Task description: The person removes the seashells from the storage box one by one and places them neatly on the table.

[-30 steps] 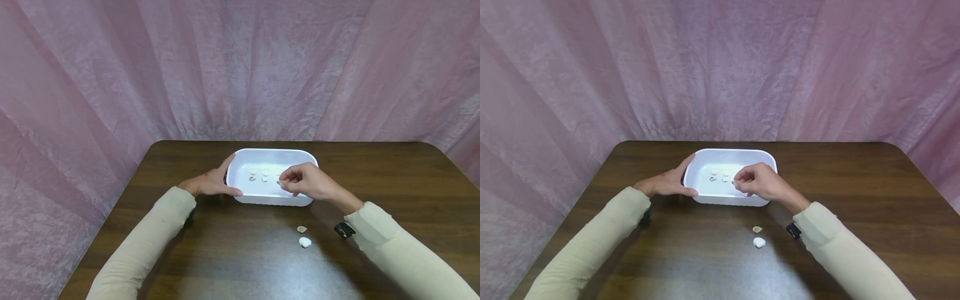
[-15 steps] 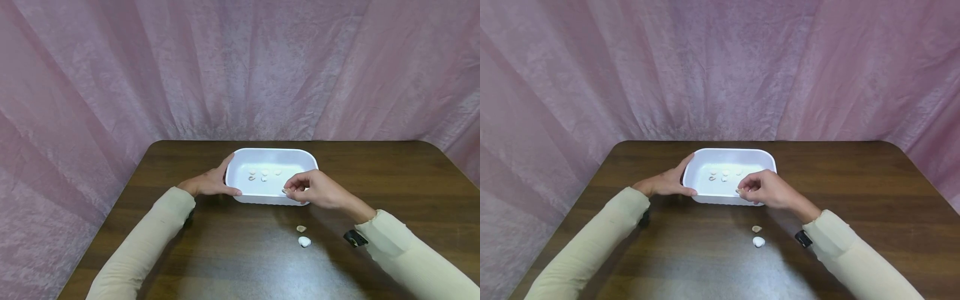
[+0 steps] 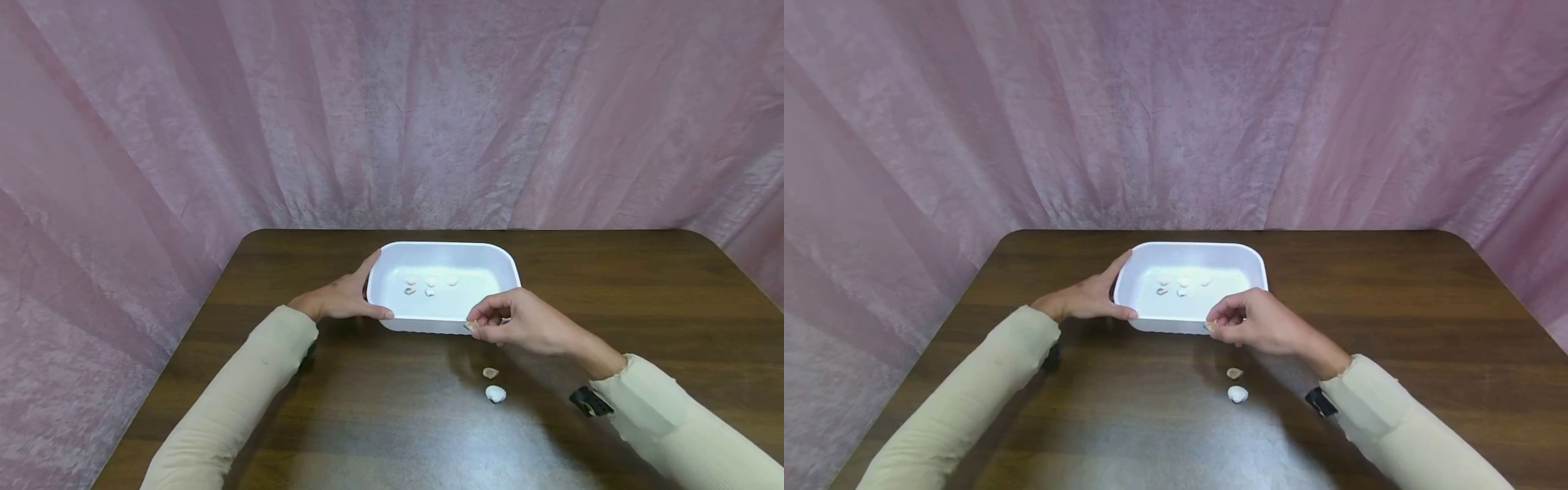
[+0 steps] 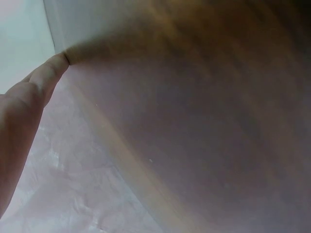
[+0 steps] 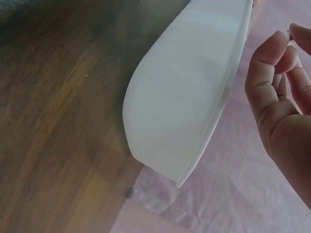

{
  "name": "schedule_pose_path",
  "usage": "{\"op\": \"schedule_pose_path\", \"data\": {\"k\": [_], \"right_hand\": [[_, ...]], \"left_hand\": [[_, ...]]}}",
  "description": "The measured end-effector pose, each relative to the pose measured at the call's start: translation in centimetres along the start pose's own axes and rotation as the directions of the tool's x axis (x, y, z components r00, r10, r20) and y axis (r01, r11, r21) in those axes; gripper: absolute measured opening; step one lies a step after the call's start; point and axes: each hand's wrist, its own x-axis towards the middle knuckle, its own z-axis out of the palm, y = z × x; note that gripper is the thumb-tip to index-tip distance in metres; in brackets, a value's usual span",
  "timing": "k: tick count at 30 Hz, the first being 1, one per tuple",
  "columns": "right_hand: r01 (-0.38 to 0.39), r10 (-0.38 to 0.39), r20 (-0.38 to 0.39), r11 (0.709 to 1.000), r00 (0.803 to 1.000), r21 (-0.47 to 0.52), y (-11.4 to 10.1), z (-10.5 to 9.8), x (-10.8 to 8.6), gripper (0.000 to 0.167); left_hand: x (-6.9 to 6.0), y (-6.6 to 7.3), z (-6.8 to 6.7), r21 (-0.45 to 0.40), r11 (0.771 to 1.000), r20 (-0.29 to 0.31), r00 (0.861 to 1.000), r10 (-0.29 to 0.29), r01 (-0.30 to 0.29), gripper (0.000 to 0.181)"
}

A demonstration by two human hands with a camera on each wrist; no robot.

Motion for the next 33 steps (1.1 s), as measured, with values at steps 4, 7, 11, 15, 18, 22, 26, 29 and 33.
{"op": "schedule_pose_path", "data": {"k": [4, 7, 11, 15, 18, 22, 26, 29, 33], "right_hand": [[0.001, -0.001, 0.006, 1.000, 1.000, 0.007, 0.0, 0.3, -0.5, 0.010], [0.008, -0.008, 0.010, 1.000, 1.000, 0.016, 0.1, 0.6, -0.9, 0.011], [0.008, -0.008, 0.016, 1.000, 1.000, 0.028, 0.4, 1.0, -1.3, 0.012], [0.001, -0.002, 0.023, 0.999, 1.000, 0.038, 0.8, 1.3, -1.6, 0.014], [-0.004, 0.003, 0.020, 0.999, 1.000, 0.037, 1.0, 1.5, -1.7, 0.014], [-0.005, 0.005, 0.013, 1.000, 1.000, 0.026, 1.3, 1.8, -1.9, 0.015], [-0.003, 0.002, 0.023, 0.999, 1.000, 0.037, 1.7, 2.1, -2.0, 0.015], [0.004, -0.006, 0.037, 0.999, 0.999, 0.054, 1.9, 2.3, -2.1, 0.013], [0.015, -0.017, 0.036, 0.998, 0.999, 0.054, 2.1, 2.6, -2.1, 0.012]], "left_hand": [[0.0, -0.1, 0.0, -0.003, 1.000, 0.001, 1.000, 0.004, -0.004, 0.126], [-0.1, -0.1, 0.0, -0.007, 1.000, 0.002, 1.000, 0.004, -0.004, 0.126], [-0.1, 0.0, 0.0, 0.007, 1.000, -0.005, 1.000, -0.010, 0.010, 0.127], [0.0, 0.0, 0.0, 0.014, 1.000, -0.004, 1.000, -0.012, 0.013, 0.127], [0.0, 0.0, 0.0, 0.009, 1.000, -0.003, 1.000, -0.010, 0.010, 0.127], [0.0, 0.0, 0.0, 0.008, 1.000, -0.004, 1.000, -0.011, 0.011, 0.127], [0.0, 0.0, 0.0, 0.004, 1.000, -0.002, 1.000, -0.005, 0.005, 0.127], [-0.1, 0.0, 0.0, 0.004, 1.000, -0.004, 1.000, -0.005, 0.005, 0.127], [0.0, 0.1, 0.0, 0.007, 1.000, -0.007, 1.000, -0.006, 0.006, 0.126]]}}
